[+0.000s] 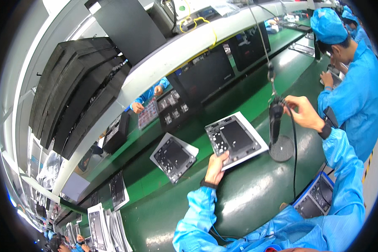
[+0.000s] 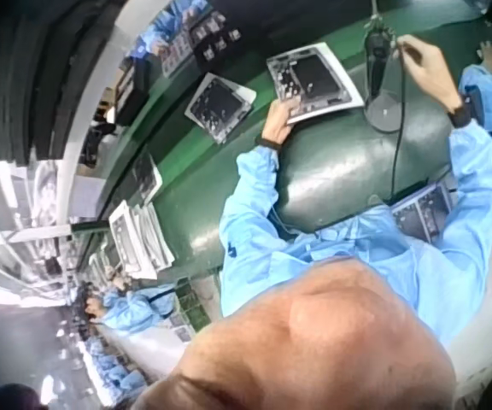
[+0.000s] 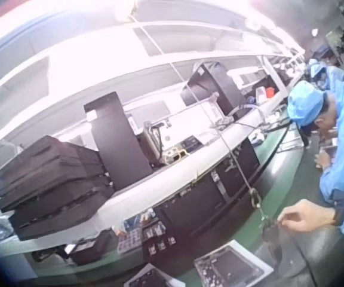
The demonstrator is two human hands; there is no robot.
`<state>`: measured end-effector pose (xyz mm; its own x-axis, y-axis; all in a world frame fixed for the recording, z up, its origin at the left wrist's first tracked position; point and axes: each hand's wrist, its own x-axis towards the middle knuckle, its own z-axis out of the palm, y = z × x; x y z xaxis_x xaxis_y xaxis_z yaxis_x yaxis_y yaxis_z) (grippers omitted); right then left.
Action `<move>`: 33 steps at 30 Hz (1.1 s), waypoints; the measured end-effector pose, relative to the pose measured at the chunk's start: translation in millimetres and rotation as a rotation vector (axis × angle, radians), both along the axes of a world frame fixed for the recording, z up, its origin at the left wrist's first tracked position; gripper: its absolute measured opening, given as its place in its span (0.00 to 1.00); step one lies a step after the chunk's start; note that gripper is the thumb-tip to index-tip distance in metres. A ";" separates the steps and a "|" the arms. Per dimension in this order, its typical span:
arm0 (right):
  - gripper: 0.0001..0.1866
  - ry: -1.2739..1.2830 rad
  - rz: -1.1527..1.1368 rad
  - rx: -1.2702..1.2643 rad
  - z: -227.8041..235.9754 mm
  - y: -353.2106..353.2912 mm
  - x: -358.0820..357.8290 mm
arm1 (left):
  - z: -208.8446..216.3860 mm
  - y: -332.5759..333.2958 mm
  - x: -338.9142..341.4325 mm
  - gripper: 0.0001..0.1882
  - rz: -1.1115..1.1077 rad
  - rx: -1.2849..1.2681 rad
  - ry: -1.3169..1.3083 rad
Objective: The recorder uses an electric screwdriver to fasten components onto a flat electronic board or housing.
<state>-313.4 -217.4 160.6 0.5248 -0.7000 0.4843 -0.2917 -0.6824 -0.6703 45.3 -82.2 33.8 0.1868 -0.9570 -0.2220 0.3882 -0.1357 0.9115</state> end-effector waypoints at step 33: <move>0.11 -0.919 -0.087 0.191 -92.7 23.0 66.6 | -20.0 74.9 -48.1 0.10 0.108 -0.387 -1.225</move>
<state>-246.8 -194.4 67.9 -0.0631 -0.8291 0.5555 0.3621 -0.5377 -0.7614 -2.8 -7.3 13.8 0.1501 -0.8876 0.4355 -0.7326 0.1959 0.6518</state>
